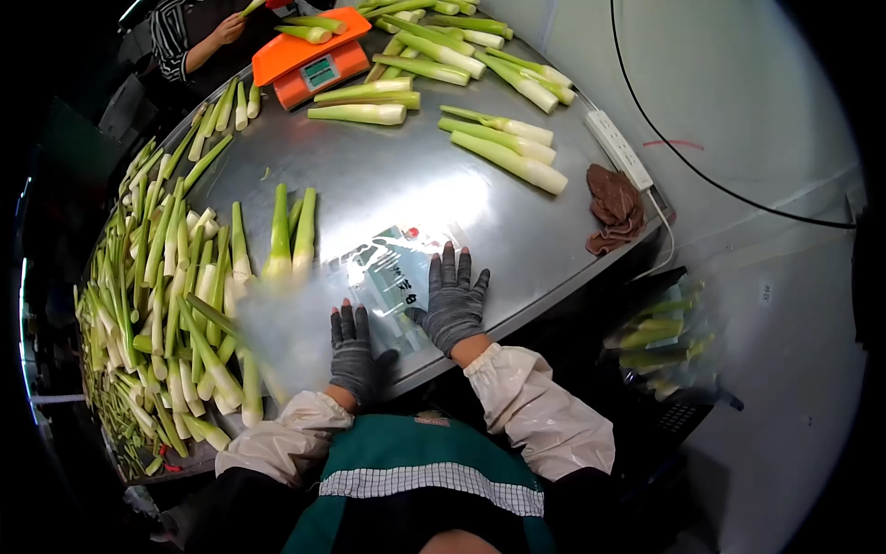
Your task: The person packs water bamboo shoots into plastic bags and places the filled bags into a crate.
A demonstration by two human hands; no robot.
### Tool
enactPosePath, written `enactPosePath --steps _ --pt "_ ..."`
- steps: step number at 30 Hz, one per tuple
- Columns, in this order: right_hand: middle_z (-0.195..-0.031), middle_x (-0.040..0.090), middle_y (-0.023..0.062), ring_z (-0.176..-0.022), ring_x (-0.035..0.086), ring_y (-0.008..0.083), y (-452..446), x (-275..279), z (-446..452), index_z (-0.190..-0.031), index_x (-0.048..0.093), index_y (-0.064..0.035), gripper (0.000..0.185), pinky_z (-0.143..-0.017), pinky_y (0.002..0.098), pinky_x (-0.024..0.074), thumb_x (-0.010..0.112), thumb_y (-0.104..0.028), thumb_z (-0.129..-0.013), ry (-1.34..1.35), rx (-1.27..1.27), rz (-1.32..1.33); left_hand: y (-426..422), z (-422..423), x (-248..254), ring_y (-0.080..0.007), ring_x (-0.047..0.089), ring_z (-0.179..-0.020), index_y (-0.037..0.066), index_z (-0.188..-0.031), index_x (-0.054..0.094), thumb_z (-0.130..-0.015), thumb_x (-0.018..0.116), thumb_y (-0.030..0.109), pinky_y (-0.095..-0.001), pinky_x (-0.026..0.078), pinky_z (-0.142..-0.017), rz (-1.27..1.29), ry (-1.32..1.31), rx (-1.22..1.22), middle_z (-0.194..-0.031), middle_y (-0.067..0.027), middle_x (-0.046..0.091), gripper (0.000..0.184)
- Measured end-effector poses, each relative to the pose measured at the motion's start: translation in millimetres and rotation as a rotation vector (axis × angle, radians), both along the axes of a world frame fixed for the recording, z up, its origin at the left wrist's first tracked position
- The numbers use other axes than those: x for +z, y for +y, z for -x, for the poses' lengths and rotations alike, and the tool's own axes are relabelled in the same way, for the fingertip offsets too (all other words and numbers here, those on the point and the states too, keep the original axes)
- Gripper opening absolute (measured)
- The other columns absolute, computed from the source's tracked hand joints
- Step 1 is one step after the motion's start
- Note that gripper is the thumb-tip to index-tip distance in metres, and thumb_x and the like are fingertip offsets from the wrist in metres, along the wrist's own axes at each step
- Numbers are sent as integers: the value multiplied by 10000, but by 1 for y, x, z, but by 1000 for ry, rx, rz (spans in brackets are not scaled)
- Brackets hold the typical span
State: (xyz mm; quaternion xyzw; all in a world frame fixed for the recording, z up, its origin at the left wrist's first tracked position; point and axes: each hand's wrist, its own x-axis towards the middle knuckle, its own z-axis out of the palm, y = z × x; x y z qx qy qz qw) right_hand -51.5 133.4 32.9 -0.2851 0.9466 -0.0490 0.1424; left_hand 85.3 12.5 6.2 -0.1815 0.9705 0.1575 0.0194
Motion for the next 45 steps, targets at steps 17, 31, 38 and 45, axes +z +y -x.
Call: enactPosePath --steps 17,31,38,45 --pt "-1334 138 184 -1190 199 374 -4 -27 -49 -1141 473 -250 478 -952 469 186 587 -258 -677 -65 177 341 -5 12 -3 -389 125 -1210 114 -1259 261 -692 578 313 -520 163 -941 -88 59 -55 -1323 -239 71 678" --pt "-771 608 88 -544 551 105 0 25 34 -892 591 -6 231 -498 226 442 572 -186 -748 -1025 -364 388 -13 0 -16 -411 200 -1164 31 -1241 253 -679 610 202 -440 229 -950 -208 239 -54 -1312 -245 99 688" --pt "-611 568 61 -486 522 99 8 26 39 -780 594 -4 163 -453 218 422 586 -163 -748 -1043 -315 508 -20 5 19 -379 312 -1086 20 -1196 322 -694 611 230 -414 308 -882 -253 320 -32 -1195 -239 289 616" --pt "-512 482 1 -433 437 73 -5 59 12 -601 512 -50 211 -410 196 350 683 -156 -663 -949 -400 1018 -11 28 101 -258 520 -742 -2 -1058 417 -699 631 226 -340 429 -653 -458 347 -39 -822 -154 499 476"
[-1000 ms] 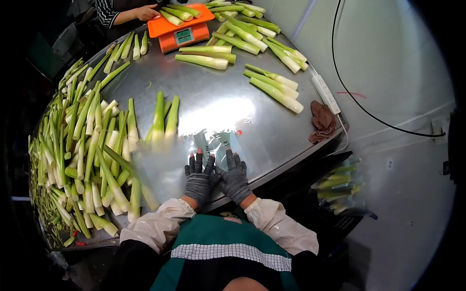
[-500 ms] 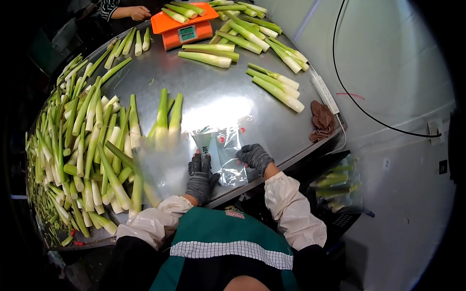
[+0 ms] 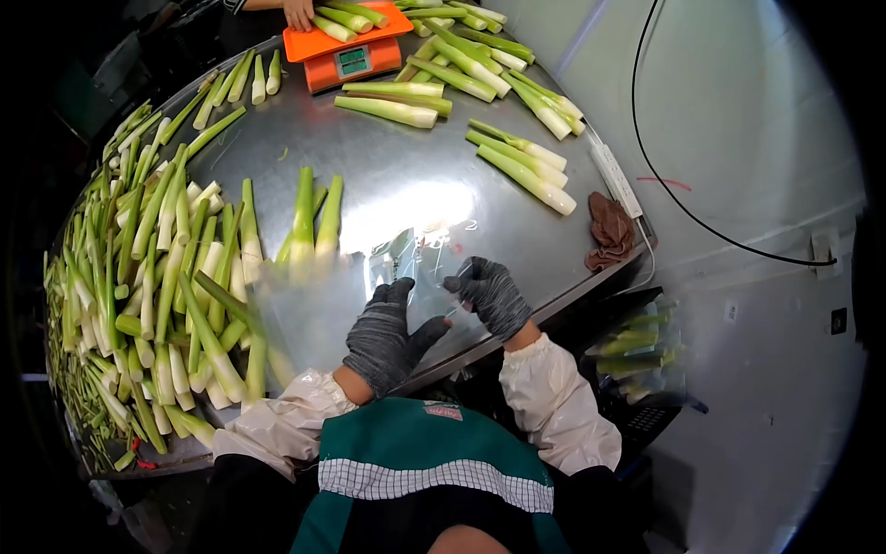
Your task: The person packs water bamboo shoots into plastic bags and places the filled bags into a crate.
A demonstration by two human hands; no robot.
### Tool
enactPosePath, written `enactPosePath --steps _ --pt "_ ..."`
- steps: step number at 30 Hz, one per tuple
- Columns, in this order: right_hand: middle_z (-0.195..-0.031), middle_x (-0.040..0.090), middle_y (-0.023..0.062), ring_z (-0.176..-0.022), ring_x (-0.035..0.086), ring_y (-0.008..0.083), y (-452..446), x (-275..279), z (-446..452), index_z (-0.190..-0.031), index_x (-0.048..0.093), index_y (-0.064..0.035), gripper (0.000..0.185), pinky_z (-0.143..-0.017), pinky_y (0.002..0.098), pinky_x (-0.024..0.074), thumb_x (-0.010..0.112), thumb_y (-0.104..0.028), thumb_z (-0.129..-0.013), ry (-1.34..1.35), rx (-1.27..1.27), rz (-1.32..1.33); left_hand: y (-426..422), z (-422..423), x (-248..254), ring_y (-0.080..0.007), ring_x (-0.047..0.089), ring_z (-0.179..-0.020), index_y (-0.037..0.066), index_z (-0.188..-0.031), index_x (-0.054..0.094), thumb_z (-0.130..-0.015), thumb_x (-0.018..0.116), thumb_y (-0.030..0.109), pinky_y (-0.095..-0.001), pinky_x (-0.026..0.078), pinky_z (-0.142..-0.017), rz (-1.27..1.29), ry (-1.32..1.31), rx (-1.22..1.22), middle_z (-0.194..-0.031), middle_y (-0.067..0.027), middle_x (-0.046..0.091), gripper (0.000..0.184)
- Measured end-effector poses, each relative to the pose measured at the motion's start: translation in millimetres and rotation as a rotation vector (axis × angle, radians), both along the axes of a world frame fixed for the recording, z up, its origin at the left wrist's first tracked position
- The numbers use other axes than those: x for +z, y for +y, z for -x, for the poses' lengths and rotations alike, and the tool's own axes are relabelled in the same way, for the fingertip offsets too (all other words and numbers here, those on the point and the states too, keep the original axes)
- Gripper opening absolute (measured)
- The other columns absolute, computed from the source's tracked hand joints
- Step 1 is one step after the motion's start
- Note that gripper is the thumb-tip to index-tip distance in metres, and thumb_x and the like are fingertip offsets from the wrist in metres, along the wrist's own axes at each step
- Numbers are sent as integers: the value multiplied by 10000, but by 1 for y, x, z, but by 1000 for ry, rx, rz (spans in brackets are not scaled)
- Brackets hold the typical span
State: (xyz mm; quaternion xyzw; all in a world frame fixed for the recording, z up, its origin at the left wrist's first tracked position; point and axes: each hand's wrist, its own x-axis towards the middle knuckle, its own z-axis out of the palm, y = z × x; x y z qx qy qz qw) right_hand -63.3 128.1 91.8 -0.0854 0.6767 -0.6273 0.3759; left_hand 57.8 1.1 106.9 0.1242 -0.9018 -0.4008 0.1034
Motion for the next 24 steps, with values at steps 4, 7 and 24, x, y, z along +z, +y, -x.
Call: enactPosePath --steps 4,7,24 --pt "-569 510 -9 -536 469 64 -20 -4 -22 -635 535 -39 210 -499 191 378 690 -181 -640 113 -119 334 11 19 -23 -176 514 -789 14 -1036 431 -767 573 195 -277 425 -673 -489 -7 -46 -857 -114 516 354" --pt "-593 525 1 -578 479 74 -31 2 -25 -660 535 -33 225 -542 195 391 665 -214 -686 -3 -251 516 19 31 -10 -101 475 -793 26 -991 458 -797 527 69 -217 406 -693 -1376 67 119 -870 -54 515 210" --pt "-1284 238 228 -1183 270 323 -36 -16 179 -1289 167 -59 904 -970 394 232 696 -284 -591 1028 312 -961 -105 12 12 -130 504 -605 -9 -902 525 -768 504 47 -233 429 -532 -414 279 636 -730 -43 542 146"
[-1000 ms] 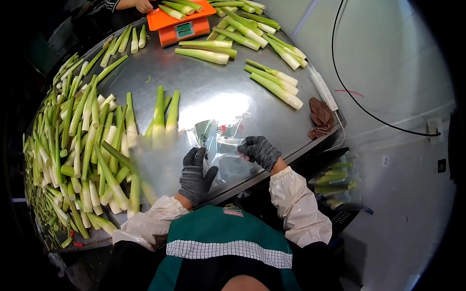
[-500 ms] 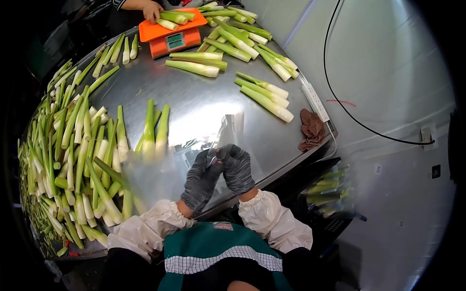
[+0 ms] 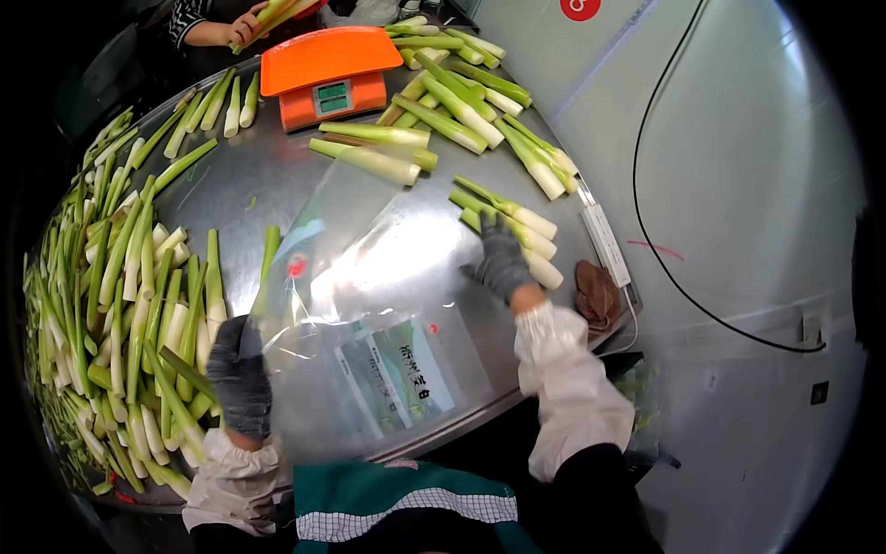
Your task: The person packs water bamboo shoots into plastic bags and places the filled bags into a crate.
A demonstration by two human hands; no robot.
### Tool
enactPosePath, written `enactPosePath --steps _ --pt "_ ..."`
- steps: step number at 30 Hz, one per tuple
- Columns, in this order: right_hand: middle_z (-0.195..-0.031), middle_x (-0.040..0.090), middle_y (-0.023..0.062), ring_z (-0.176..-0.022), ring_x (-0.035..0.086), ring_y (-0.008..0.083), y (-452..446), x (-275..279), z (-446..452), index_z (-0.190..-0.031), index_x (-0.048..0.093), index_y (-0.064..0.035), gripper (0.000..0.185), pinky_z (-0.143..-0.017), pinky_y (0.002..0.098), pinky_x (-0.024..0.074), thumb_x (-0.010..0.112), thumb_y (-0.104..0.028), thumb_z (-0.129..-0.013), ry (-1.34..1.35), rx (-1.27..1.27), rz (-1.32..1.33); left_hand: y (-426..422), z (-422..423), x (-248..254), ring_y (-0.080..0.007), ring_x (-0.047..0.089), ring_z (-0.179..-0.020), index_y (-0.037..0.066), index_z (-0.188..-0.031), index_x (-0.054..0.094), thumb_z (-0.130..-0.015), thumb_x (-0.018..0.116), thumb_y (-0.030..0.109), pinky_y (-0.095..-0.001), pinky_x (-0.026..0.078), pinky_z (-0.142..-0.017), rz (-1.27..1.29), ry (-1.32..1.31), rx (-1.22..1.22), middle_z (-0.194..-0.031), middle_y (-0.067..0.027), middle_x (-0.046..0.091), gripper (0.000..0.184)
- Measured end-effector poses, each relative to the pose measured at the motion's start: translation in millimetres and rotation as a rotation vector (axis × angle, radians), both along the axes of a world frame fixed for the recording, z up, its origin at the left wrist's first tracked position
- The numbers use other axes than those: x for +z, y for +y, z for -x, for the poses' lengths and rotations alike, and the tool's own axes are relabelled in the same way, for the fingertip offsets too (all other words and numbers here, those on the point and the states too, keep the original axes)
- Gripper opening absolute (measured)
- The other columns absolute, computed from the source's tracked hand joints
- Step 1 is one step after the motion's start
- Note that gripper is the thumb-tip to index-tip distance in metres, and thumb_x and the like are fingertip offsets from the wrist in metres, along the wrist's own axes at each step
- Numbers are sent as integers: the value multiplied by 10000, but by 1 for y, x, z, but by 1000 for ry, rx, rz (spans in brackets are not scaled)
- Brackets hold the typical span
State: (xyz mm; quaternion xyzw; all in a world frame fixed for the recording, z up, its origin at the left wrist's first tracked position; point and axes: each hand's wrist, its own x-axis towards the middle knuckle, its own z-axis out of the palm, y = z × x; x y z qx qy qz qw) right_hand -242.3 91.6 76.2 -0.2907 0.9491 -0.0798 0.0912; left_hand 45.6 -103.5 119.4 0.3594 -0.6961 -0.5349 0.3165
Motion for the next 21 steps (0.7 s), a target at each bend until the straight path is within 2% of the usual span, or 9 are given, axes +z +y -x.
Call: enactPosePath --steps 1,3,5,7,9,12,17,19,21 --pt "-1312 181 221 -1201 229 341 -6 -10 24 -1308 90 -92 955 -976 436 194 692 -268 -588 120 -31 -203 -7 3 8 -150 521 -614 -17 -874 538 -756 510 24 -253 434 -564 314 -97 2 -735 -62 560 128" --pt "-1317 166 219 -1214 191 351 -18 -32 60 -1312 82 -114 983 -986 449 151 699 -263 -561 182 -62 -309 -7 7 21 -203 545 -607 -13 -778 552 -738 524 17 -287 435 -599 497 -136 74 -673 -129 555 57" --pt "-1268 261 217 -1179 269 335 -30 -37 79 -1309 100 -111 941 -971 450 181 671 -258 -577 154 -11 -338 -3 6 33 -263 550 -605 4 -754 554 -713 529 13 -300 441 -591 598 -244 -9 -668 -143 549 49" --pt "-1210 335 198 -1132 332 323 -41 -42 94 -1274 195 -105 820 -945 444 227 643 -249 -603 130 -39 -317 5 11 46 -242 518 -546 4 -713 544 -659 545 -16 -286 416 -534 797 -343 -142 -626 -129 519 58" --pt "-1151 409 179 -1086 395 312 -45 -52 103 -1239 290 -99 705 -918 437 273 615 -239 -630 104 -76 -301 17 16 56 -310 503 -524 51 -644 517 -628 605 54 -353 398 -475 797 -498 -211 -589 -136 498 90" --pt "-984 535 119 -941 514 270 -47 -52 100 -955 515 -94 304 -790 407 391 555 -167 -663 168 -120 -281 26 20 54 -300 503 -485 71 -635 490 -659 611 137 -372 387 -444 828 -584 -373 -597 -130 504 140" --pt "-905 562 114 -837 555 263 -21 -38 90 -973 507 -94 352 -745 361 428 578 -186 -641 188 -7 -227 45 34 32 -297 523 -500 82 -713 498 -699 574 150 -379 406 -446 819 -628 -441 -641 -124 527 103" --pt "-862 572 121 -791 568 264 -4 -24 82 -931 502 -87 354 -709 375 433 611 -231 -627 412 -31 -40 49 35 29 -295 535 -515 87 -737 504 -702 562 137 -371 418 -451 835 -546 -453 -645 -118 533 85" --pt "-832 566 139 -784 560 277 21 18 71 -940 487 -69 454 -685 362 445 663 -267 -572 414 -186 256 55 41 37 -279 552 -528 82 -729 513 -717 542 151 -359 436 -460 843 -596 -527 -661 -113 547 76"
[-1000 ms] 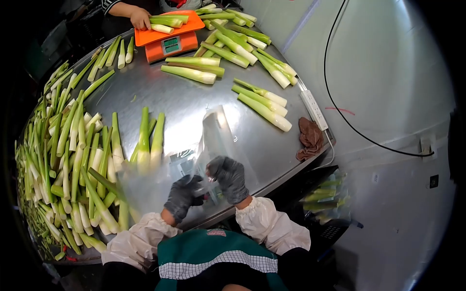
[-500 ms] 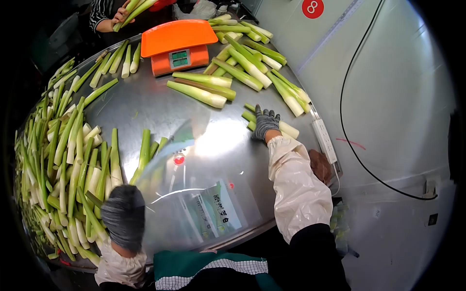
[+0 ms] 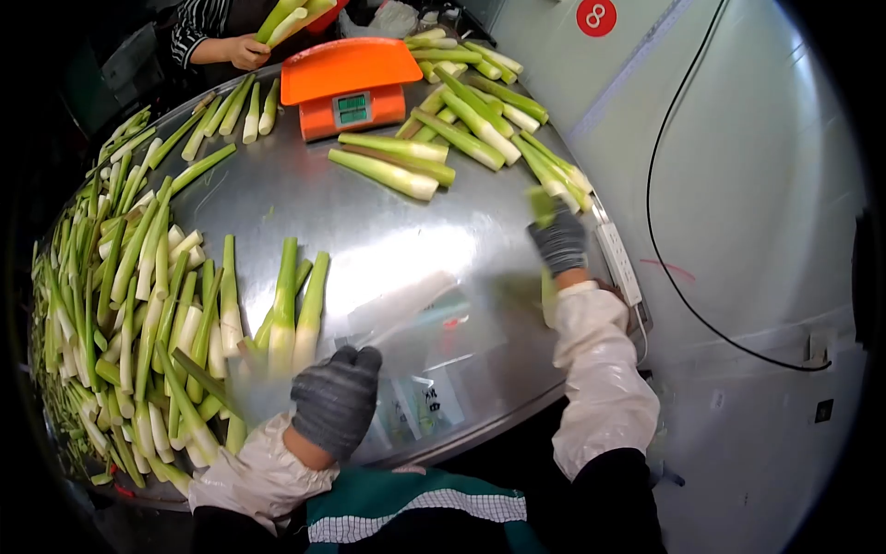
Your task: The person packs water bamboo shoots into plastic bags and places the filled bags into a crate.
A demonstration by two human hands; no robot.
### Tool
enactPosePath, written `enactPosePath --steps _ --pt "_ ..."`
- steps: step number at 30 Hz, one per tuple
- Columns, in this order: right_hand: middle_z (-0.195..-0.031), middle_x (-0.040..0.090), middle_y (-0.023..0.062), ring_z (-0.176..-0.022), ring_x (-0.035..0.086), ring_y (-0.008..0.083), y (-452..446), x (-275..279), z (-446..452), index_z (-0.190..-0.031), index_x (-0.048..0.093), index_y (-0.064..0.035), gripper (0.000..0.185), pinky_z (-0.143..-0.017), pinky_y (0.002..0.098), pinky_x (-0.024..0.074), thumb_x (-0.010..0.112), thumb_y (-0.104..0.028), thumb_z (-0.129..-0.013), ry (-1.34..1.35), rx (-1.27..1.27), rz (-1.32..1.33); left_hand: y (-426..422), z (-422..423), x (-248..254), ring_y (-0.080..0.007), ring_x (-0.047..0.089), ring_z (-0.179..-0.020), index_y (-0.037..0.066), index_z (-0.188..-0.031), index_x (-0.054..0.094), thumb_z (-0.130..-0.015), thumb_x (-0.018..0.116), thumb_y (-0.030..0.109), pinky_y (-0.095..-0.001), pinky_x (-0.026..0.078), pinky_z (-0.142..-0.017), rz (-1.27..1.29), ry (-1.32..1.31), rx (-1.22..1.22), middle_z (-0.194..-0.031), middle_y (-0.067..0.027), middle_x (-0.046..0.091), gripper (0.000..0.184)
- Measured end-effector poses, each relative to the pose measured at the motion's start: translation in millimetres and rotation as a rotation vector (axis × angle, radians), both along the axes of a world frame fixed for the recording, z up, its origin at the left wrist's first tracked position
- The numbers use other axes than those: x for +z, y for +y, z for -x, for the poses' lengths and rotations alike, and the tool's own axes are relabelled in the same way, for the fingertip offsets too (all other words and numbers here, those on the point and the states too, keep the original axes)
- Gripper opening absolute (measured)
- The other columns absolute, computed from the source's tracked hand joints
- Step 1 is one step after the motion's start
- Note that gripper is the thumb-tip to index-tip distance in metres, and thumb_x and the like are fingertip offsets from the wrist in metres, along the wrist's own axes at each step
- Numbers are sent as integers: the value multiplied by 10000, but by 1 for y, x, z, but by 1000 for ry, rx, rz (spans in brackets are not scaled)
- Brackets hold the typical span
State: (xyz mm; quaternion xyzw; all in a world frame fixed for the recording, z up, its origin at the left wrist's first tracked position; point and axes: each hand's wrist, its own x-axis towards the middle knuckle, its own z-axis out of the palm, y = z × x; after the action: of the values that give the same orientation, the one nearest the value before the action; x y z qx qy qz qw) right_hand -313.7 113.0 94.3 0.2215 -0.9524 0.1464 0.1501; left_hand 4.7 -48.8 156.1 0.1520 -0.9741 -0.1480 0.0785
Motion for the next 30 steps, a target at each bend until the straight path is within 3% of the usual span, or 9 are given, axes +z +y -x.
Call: enactPosePath --steps 2,5,8,10,12,15,17,22,30 --pt "-734 555 120 -629 536 248 41 33 -2 -891 487 -27 411 -591 342 434 677 -223 -583 95 -66 385 7 7 -3 -259 559 -524 80 -722 528 -735 523 174 -349 442 -456 91 -184 -99 -669 -103 558 95" --pt "-604 531 73 -487 500 177 92 90 -53 -693 523 -23 123 -487 272 423 621 -78 -642 -175 75 1413 21 21 -12 -243 569 -558 74 -724 545 -756 495 224 -346 452 -487 119 -213 -174 -675 -99 563 162" --pt "-675 521 75 -680 502 203 144 94 -102 -693 512 -44 151 -652 344 445 560 -187 -685 -569 160 1887 38 35 -34 -263 577 -633 62 -738 552 -772 471 250 -363 458 -556 4 -145 -243 -692 -121 570 207" --pt "-729 534 81 -745 502 208 170 63 -129 -746 526 -55 159 -673 330 434 482 -207 -761 -619 335 1771 50 41 -45 -274 574 -658 59 -749 555 -779 461 255 -374 455 -581 -42 -165 -257 -702 -130 573 220" --pt "-720 539 79 -746 508 210 153 47 -169 -762 532 -71 180 -693 350 426 449 -229 -786 -695 172 1774 60 46 -49 -285 572 -682 55 -760 559 -786 451 261 -386 452 -606 -90 -184 -271 -713 -139 576 233" --pt "-715 545 71 -737 516 209 120 19 -210 -745 529 -87 186 -710 382 417 438 -241 -792 -1077 173 2229 69 42 -58 -295 566 -671 44 -763 559 -792 439 253 -396 446 -603 -145 -167 -225 -715 -160 573 243" --pt "-655 515 56 -679 501 211 113 -3 -223 -702 503 -94 142 -705 401 413 456 -213 -764 -1158 12 2173 71 36 -58 -298 566 -671 45 -756 560 -793 437 241 -395 445 -600 -149 -156 -221 -707 -163 571 235" --pt "-680 526 93 -672 521 264 105 -35 -224 -684 479 -64 126 -699 420 439 532 -178 -674 -868 -522 2106 73 16 -36 -297 575 -687 47 -792 519 -765 424 159 -398 453 -618 -267 -165 -220 -734 -162 578 149" --pt "-714 543 98 -684 519 243 95 -68 -235 -687 491 -55 109 -705 376 442 528 -157 -677 -921 -182 2296 49 19 -58 -330 535 -589 39 -702 540 -774 509 275 -388 418 -547 -388 43 -241 -603 -166 539 249"
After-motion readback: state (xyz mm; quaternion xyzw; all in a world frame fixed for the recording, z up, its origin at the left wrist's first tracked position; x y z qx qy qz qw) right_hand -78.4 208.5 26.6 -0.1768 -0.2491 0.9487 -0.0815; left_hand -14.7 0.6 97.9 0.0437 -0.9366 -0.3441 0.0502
